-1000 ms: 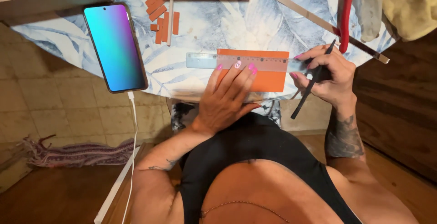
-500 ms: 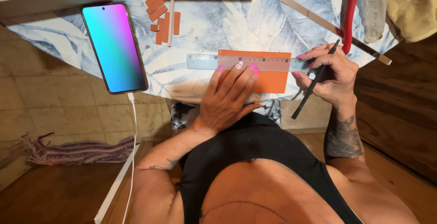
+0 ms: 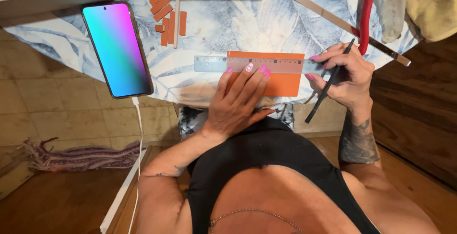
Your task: Measuring and cutting small strips from an orange sheet using a ruler, pen, and pliers.
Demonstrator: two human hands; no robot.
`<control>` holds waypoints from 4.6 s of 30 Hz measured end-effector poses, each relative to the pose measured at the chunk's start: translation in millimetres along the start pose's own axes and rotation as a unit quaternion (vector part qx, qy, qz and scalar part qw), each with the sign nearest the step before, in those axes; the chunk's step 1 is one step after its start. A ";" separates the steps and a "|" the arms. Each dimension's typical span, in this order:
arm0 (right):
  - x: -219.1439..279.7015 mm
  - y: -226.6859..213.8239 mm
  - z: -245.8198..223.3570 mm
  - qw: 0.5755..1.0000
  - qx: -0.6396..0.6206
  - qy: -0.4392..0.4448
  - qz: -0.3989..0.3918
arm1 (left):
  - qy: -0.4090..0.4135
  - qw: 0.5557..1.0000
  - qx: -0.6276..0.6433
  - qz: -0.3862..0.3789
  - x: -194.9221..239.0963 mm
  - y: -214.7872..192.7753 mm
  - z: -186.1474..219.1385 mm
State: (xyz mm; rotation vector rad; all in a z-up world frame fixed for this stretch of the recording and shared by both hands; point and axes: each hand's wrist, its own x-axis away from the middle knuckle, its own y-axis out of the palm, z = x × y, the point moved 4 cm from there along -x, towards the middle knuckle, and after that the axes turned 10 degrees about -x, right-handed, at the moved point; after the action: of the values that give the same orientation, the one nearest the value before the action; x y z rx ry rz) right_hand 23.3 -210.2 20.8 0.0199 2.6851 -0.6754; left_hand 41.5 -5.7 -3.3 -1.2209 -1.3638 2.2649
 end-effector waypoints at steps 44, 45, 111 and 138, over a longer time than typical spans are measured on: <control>2.0 0.0 1.9 1.000 -0.001 0.001 -0.001 | 0.011 0.998 -0.055 -0.023 1.0 2.8 2.8; 2.3 -0.1 2.3 1.000 -0.001 0.000 0.000 | 0.020 0.997 -0.068 -0.028 1.2 3.4 3.4; -71.0 103.6 -38.4 0.996 -0.018 0.035 -0.077 | 0.028 0.995 0.084 -0.036 7.8 4.3 -3.7; -59.0 76.1 -32.4 0.996 -0.006 0.056 -0.063 | 0.033 0.999 0.035 -0.022 11.6 9.4 0.5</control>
State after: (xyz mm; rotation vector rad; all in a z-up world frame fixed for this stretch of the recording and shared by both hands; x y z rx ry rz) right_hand 74.6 -123.5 33.7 -0.1199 2.8164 -0.7155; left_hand 35.9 -4.5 -17.1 -1.2182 -1.2657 2.2030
